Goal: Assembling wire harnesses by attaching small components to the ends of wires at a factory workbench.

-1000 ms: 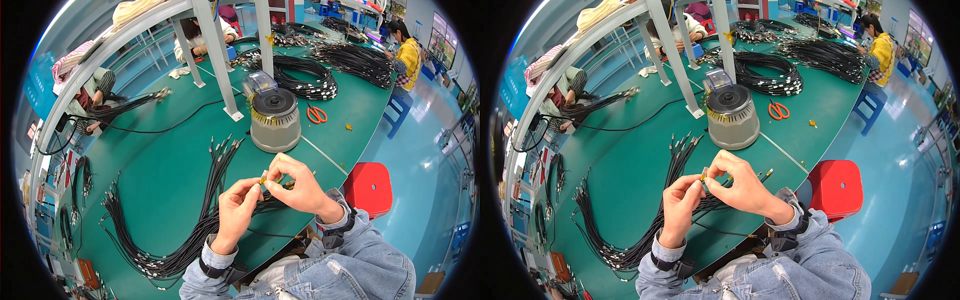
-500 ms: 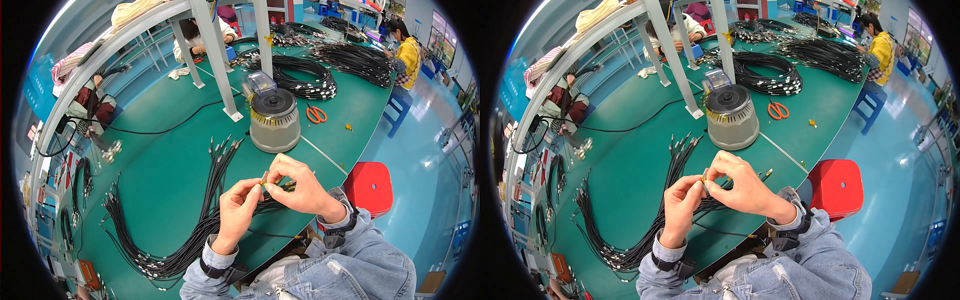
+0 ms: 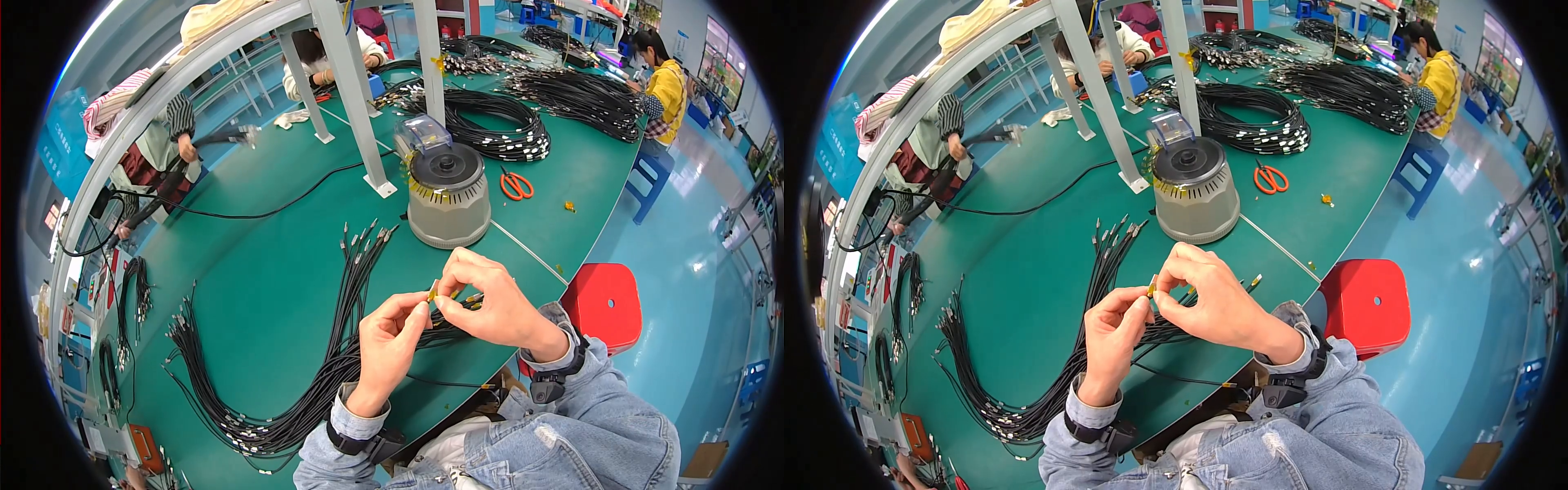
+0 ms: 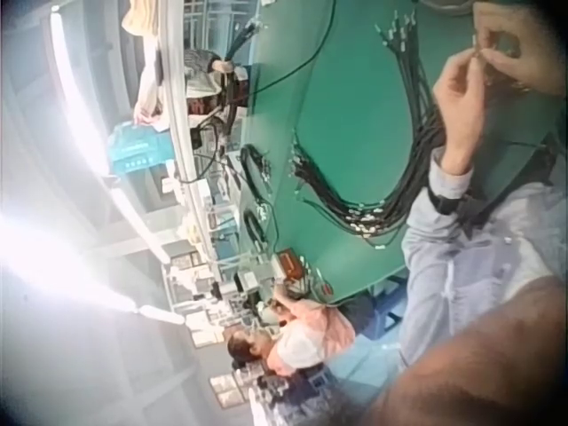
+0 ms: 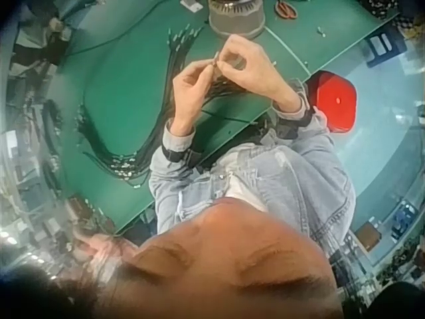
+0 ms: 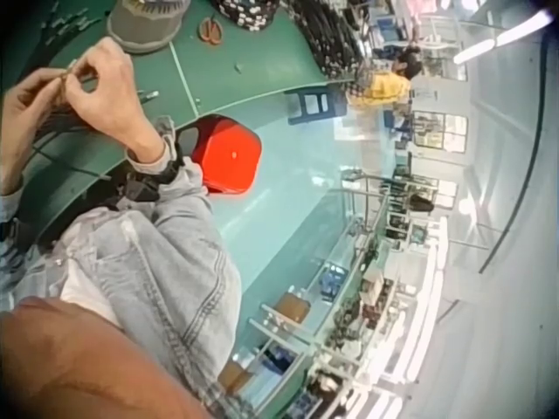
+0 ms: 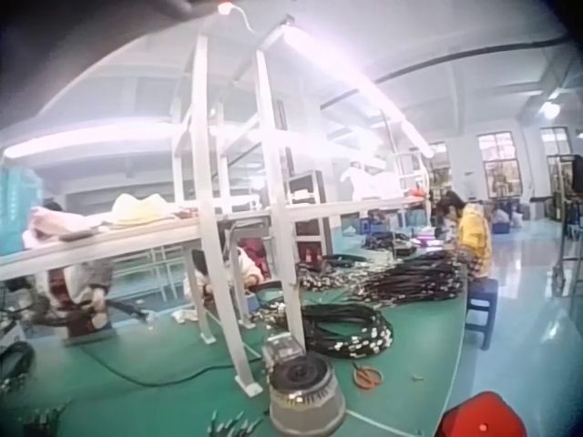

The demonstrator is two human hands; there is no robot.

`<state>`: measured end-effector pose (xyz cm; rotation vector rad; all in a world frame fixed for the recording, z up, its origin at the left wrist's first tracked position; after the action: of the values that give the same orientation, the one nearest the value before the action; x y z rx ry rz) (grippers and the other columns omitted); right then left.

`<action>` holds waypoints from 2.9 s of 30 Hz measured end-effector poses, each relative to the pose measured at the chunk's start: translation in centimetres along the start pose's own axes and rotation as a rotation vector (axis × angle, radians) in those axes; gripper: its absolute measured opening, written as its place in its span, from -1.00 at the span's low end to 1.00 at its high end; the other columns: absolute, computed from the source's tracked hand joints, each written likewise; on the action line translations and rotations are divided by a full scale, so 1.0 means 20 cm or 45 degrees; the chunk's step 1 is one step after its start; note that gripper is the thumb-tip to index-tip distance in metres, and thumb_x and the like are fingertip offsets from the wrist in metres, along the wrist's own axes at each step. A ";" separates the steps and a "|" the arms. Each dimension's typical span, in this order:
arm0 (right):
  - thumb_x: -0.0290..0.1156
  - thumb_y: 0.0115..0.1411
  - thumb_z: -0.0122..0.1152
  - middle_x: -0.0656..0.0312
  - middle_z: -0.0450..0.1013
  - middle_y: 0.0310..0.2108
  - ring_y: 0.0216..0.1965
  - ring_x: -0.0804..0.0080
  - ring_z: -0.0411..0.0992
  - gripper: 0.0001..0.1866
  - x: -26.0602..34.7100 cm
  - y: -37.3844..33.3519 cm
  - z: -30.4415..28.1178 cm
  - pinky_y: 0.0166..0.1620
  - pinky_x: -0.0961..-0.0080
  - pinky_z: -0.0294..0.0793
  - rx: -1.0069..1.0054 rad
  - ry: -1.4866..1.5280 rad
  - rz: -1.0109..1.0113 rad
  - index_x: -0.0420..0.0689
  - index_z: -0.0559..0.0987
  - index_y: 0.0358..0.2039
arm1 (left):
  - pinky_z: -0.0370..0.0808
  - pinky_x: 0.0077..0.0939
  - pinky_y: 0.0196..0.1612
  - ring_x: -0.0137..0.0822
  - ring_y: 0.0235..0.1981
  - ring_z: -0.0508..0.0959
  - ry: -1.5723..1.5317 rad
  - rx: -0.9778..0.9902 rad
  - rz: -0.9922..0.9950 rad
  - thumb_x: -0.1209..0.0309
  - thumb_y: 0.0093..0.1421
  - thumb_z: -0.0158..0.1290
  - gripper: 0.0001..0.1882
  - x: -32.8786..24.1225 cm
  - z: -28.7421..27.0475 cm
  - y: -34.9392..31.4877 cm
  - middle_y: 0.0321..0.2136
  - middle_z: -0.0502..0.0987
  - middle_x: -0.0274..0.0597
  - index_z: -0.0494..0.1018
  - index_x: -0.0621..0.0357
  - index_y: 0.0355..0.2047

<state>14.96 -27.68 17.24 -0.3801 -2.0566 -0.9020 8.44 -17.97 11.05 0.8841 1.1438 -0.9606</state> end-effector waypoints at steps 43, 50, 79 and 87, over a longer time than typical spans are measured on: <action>-0.50 0.09 0.14 0.26 0.35 -0.41 -0.34 0.58 0.31 -0.91 -0.12 -0.03 0.08 -0.27 0.65 0.29 -0.004 0.462 0.216 -0.24 0.50 -0.40 | 0.28 -0.76 -0.68 -0.59 -0.73 0.38 0.366 -0.276 0.356 0.50 0.18 -0.02 -0.89 -0.11 -0.05 -0.06 -0.66 0.48 -0.24 0.42 0.32 -0.42; -0.49 0.09 0.14 0.28 0.34 -0.38 -0.32 0.58 0.31 -0.85 -0.13 -0.05 0.08 -0.23 0.63 0.30 -0.088 0.431 0.245 -0.26 0.47 -0.31 | 0.27 -0.78 -0.69 -0.60 -0.75 0.36 0.256 -0.296 0.232 0.45 0.22 -0.05 -0.85 -0.07 -0.09 -0.05 -0.68 0.46 -0.24 0.39 0.31 -0.42; -0.49 0.11 0.15 0.26 0.34 -0.42 -0.36 0.57 0.28 -0.89 -0.15 -0.04 0.14 -0.24 0.62 0.26 -0.125 0.715 0.201 -0.28 0.47 -0.47 | 0.06 -0.79 -0.76 -0.64 -0.82 0.19 -0.072 -0.139 -0.020 0.33 0.27 -0.14 -0.77 0.00 -0.05 -0.05 -0.76 0.35 -0.36 0.39 0.20 -0.44; -0.48 0.12 0.15 0.26 0.32 -0.40 -0.34 0.57 0.27 -0.88 -0.16 -0.02 0.17 -0.24 0.62 0.28 -0.039 0.885 0.163 -0.27 0.45 -0.43 | 0.05 -0.79 -0.75 -0.65 -0.81 0.17 -0.165 0.107 -0.179 0.29 0.29 -0.17 -0.72 0.04 -0.02 -0.03 -0.75 0.35 -0.37 0.38 0.20 -0.45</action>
<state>14.61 -25.37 13.12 -0.1731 -1.3671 -0.8376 7.78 -17.98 10.15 0.8041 1.0710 -1.1714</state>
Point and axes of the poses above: each hand's wrist, its own y-axis towards the middle knuckle, its own z-axis out of the palm, x = y × z, the point moved 10 cm from there along y, towards the middle knuckle
